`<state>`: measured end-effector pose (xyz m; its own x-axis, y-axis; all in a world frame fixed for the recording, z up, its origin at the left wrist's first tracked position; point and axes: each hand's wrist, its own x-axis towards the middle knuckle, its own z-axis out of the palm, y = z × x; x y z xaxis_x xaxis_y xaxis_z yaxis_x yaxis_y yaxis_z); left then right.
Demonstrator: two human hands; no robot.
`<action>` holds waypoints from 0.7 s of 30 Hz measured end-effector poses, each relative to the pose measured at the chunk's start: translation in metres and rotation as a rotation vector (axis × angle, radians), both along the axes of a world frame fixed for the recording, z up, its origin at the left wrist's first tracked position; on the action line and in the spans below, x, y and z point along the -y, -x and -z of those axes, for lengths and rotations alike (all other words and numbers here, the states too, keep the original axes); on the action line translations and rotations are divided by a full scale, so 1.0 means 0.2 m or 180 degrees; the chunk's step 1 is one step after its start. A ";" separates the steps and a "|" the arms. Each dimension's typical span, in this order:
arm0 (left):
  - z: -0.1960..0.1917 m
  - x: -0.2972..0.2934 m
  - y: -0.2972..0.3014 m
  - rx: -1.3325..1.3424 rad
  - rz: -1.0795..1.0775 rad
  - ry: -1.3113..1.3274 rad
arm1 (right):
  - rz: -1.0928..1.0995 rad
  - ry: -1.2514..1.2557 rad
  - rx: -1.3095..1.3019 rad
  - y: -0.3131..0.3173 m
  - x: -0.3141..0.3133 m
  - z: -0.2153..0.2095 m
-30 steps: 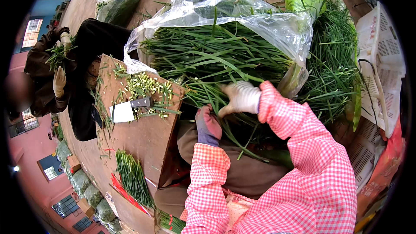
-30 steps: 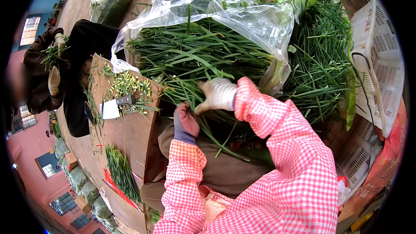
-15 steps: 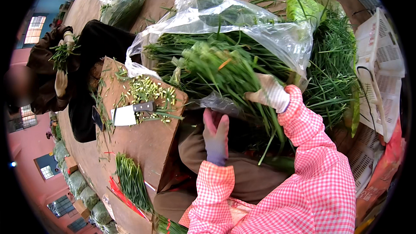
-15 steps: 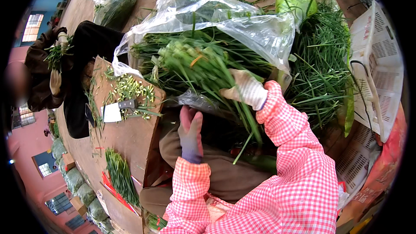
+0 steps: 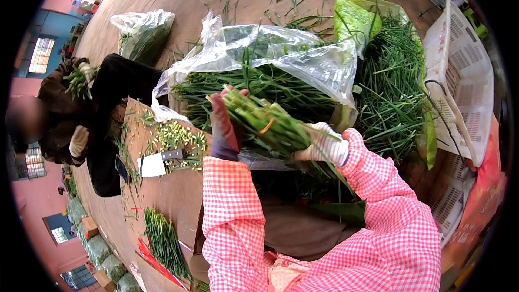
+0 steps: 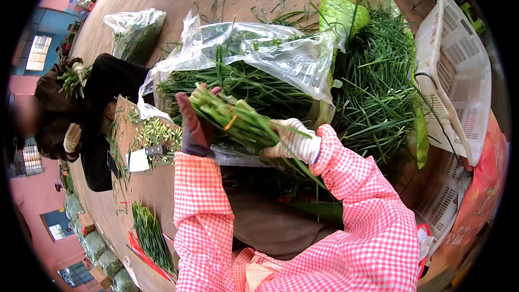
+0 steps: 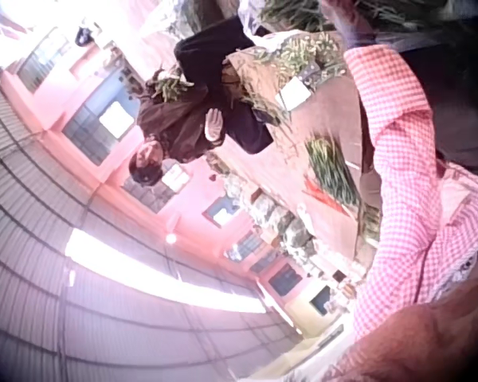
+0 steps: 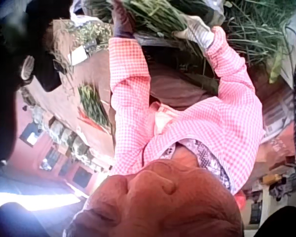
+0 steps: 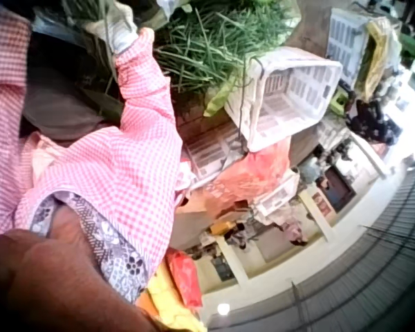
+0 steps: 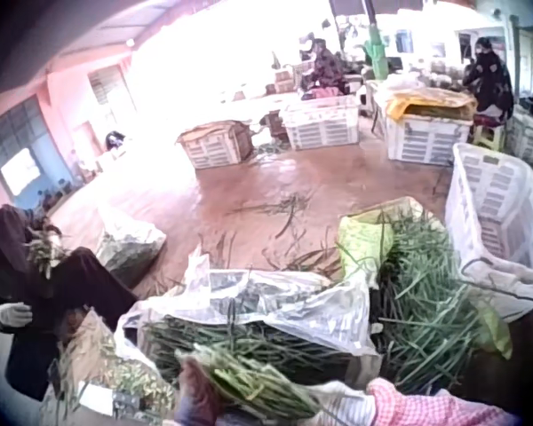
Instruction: The person gathers green onions, aligns them into bunches, and ties them with red rubber bands. They place the finished bundles into a white tray and continue processing additional bunches from a large pile on the table.
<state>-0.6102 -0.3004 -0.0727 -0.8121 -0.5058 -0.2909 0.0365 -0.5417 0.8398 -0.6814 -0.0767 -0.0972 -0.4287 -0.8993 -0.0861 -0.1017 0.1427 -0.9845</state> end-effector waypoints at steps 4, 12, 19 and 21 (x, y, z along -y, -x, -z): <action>0.02 -0.04 0.00 -0.0203 0.0302 -0.0414 | 0.0095 0.0001 0.0427 0.05 0.04 0.03; 0.10 -0.05 -0.08 -0.0039 -0.0326 0.0109 | 0.0910 0.0185 -0.0097 0.07 0.16 0.13; 0.25 0.01 -0.16 -0.0583 -0.0426 -0.0361 | 0.1101 -0.0089 0.0856 0.06 0.18 0.01; 0.23 0.00 -0.17 -0.0705 -0.0356 -0.0746 | 0.1307 -0.0086 0.0432 0.05 0.20 0.08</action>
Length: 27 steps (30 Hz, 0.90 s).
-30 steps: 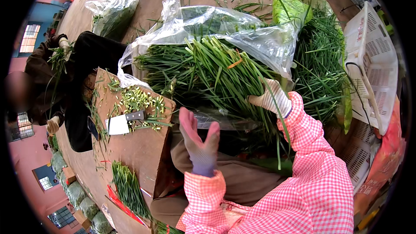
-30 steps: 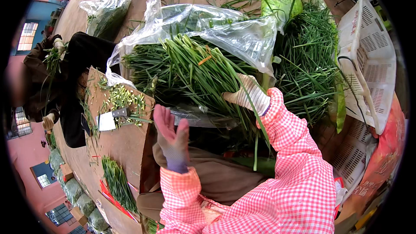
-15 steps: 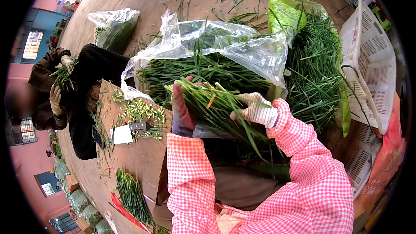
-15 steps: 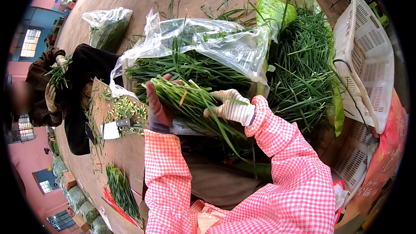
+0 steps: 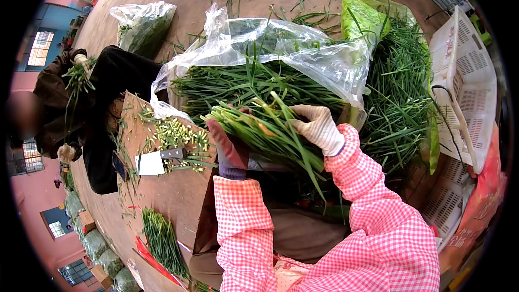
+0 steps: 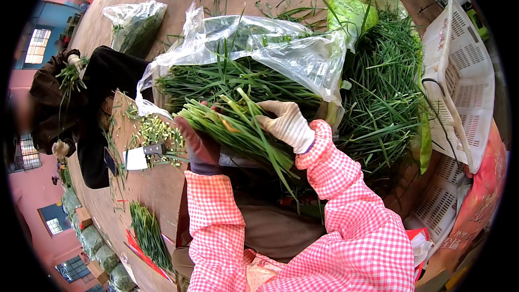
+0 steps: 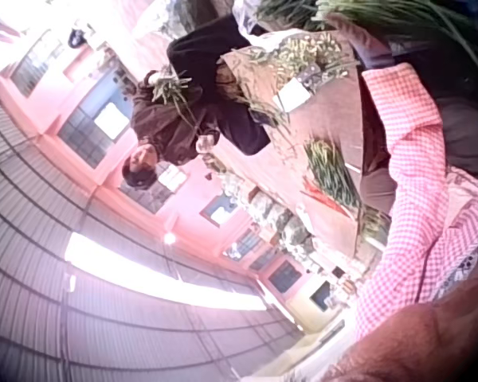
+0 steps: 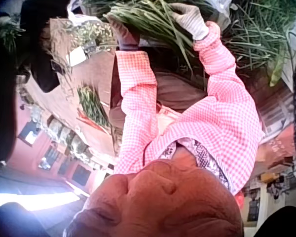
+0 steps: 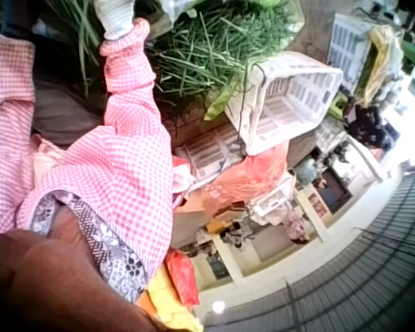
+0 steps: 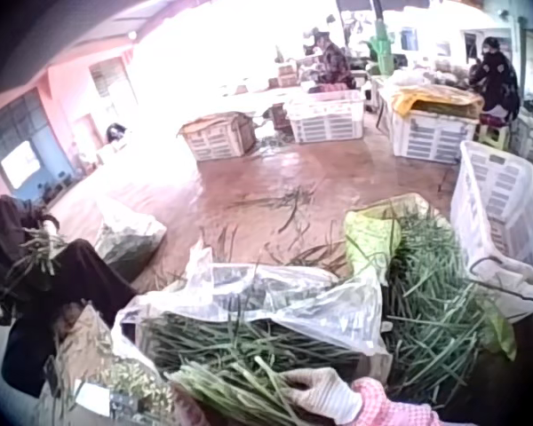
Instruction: The person gathers green onions, aligns them into bunches, and ties them with red rubber bands. They place the finished bundles into a white tray and continue processing additional bunches from a large pile on the table.
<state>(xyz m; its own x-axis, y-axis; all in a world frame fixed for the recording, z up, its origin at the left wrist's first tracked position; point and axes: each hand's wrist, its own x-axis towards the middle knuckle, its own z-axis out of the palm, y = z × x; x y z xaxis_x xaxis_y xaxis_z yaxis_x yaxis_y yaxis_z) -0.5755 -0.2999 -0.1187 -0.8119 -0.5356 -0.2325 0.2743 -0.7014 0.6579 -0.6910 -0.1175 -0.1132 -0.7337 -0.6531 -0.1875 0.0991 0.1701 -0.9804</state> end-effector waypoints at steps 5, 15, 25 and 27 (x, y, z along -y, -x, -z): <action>-0.11 -0.19 0.01 0.0780 -0.0467 0.1704 | -0.0455 0.0231 -0.1461 -0.11 0.14 -0.12; -0.15 -0.31 -0.61 0.0981 -0.1031 0.1158 | -0.0748 0.0019 -0.0502 -0.09 0.01 0.07; -0.32 -0.47 -0.67 0.1272 -0.1046 0.1004 | -0.2252 -0.1300 -0.1225 -0.24 0.42 0.20; -0.32 -0.48 -0.65 0.1234 -0.1068 0.1063 | -0.2489 -0.1323 -0.1135 -0.34 0.52 0.20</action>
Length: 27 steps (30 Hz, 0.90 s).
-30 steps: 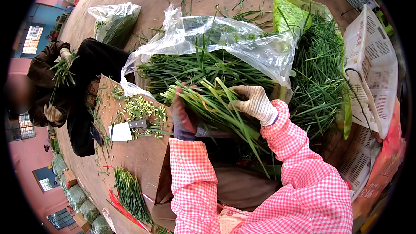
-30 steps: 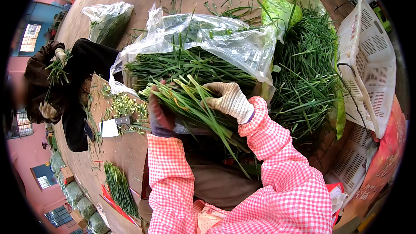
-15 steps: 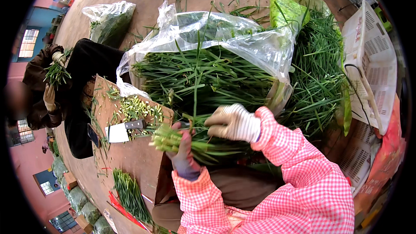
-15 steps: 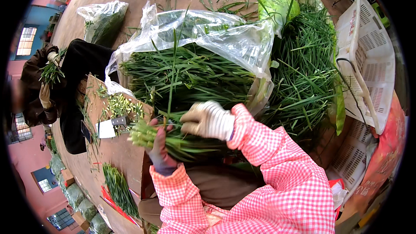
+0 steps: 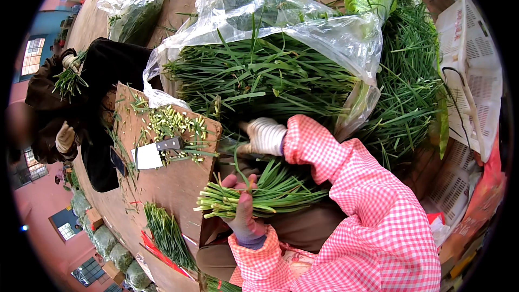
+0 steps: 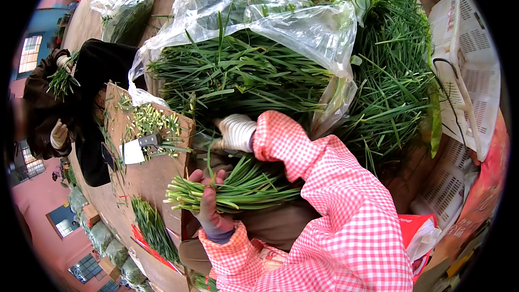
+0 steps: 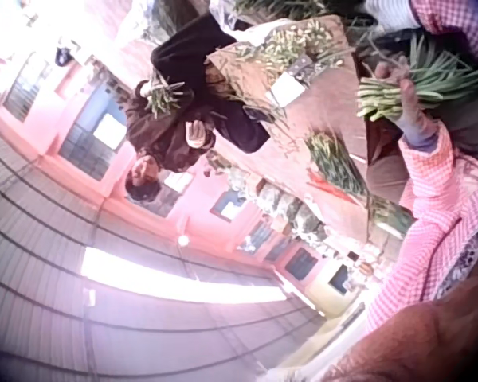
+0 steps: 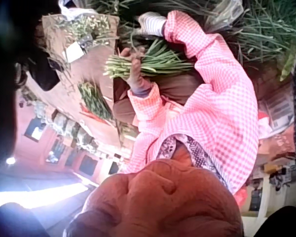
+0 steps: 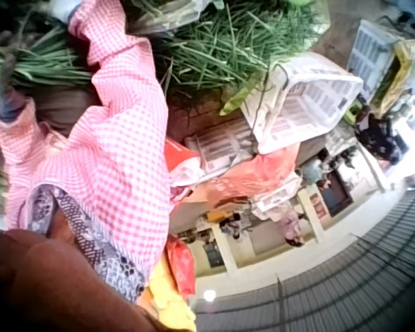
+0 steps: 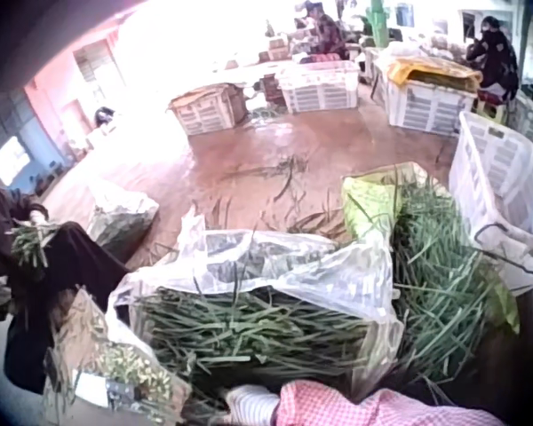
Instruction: The person gathers green onions, aligns them into bunches, and ties them with red rubber bands. They place the finished bundles into a white tray and continue processing additional bunches from a large pile on the table.
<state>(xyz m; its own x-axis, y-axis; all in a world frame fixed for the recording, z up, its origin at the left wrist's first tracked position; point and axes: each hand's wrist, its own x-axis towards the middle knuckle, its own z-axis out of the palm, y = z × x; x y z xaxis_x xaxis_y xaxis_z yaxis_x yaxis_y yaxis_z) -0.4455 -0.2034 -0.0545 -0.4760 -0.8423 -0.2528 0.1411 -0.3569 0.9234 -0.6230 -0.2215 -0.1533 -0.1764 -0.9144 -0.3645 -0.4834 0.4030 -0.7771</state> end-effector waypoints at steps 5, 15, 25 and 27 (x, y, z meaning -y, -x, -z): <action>0.05 0.01 -0.01 0.0196 0.0086 0.0111 | -0.0028 -0.0047 0.0813 -0.10 0.03 0.16; 0.06 0.03 -0.04 0.0204 0.0123 0.0118 | 0.1499 0.0315 0.1758 0.15 -0.14 0.01; -0.01 -0.02 0.02 0.0183 0.0128 0.0207 | 0.2340 0.1620 0.1646 0.43 -0.49 -0.08; -0.06 -0.05 0.00 0.0158 0.0045 0.0240 | 0.2372 0.2173 0.1725 0.44 -0.50 -0.18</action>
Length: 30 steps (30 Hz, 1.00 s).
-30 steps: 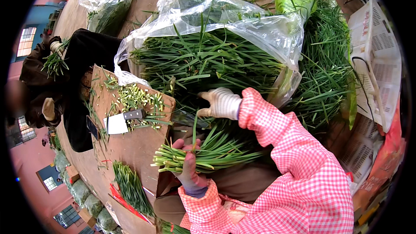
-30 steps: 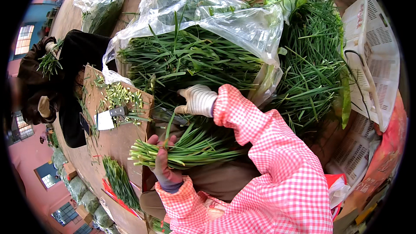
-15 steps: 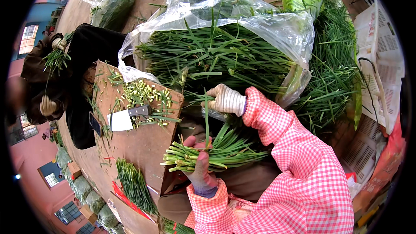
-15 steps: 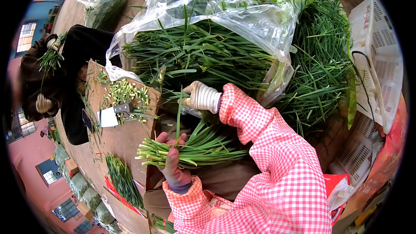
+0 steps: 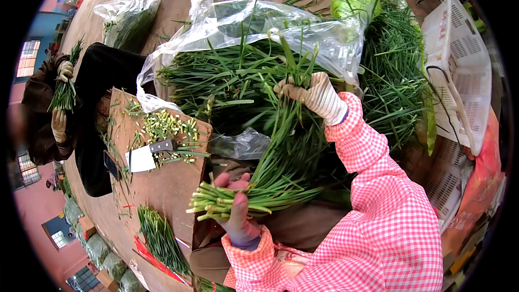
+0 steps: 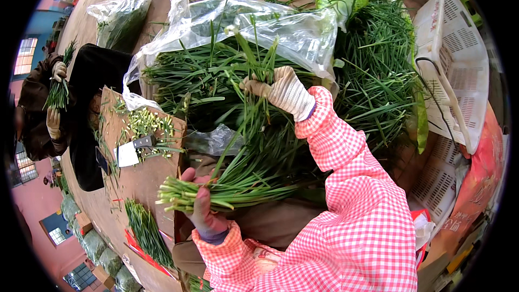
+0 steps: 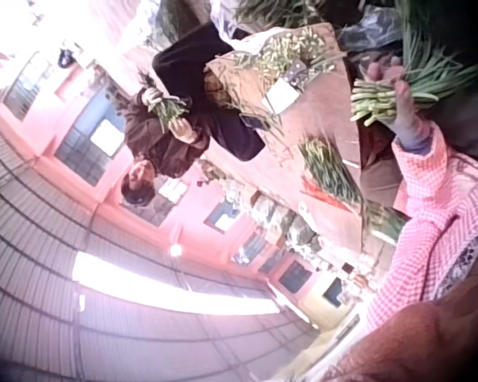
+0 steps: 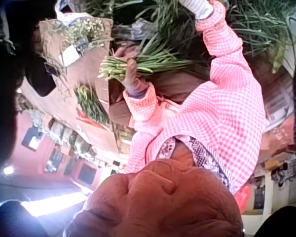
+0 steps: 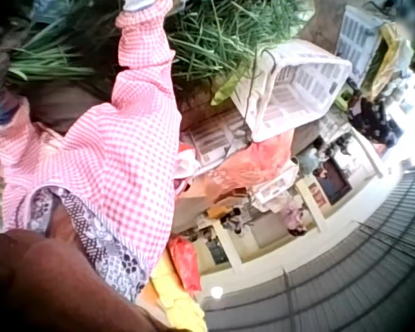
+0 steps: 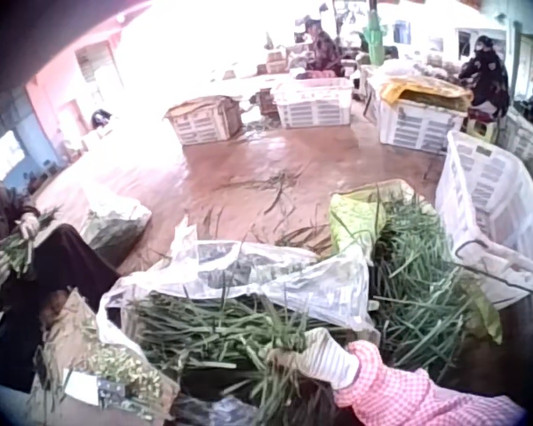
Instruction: The person gathers green onions, aligns them into bunches, and ties them with red rubber bands. They place the finished bundles into a white tray and continue processing additional bunches from a large pile on the table.
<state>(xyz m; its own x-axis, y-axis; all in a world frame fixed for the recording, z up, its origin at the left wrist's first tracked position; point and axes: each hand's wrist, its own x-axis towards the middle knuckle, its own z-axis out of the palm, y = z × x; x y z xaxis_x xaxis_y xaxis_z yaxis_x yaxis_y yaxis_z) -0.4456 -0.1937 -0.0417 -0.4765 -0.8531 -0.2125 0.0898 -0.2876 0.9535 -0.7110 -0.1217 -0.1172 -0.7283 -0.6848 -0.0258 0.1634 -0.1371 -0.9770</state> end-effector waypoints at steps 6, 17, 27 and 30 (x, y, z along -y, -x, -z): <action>-0.26 0.08 -0.10 -0.1144 0.0447 0.0213 | 0.0444 0.0571 -0.0217 0.13 -0.15 -0.31; -0.59 0.28 -0.58 -0.1958 0.0438 0.0385 | 0.0739 -0.2955 -0.1743 0.28 -1.07 -0.52; -0.68 0.19 -0.29 -0.1072 0.0100 0.0887 | -0.0718 -0.1439 -0.1951 -0.31 -0.51 -0.77; -0.73 0.09 -0.12 -0.0791 -0.0315 0.1430 | -0.1637 -0.0326 -0.2314 -0.66 -0.09 -0.93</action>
<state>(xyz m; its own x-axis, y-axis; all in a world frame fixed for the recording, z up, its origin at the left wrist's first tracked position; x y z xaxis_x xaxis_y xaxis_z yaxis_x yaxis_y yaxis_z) -0.4214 -0.2123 0.1036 -0.3784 -0.8777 0.2941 0.3351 0.1663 0.9274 -0.5796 -0.1035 0.0691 -0.1923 -0.9506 0.2435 -0.4835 -0.1241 -0.8665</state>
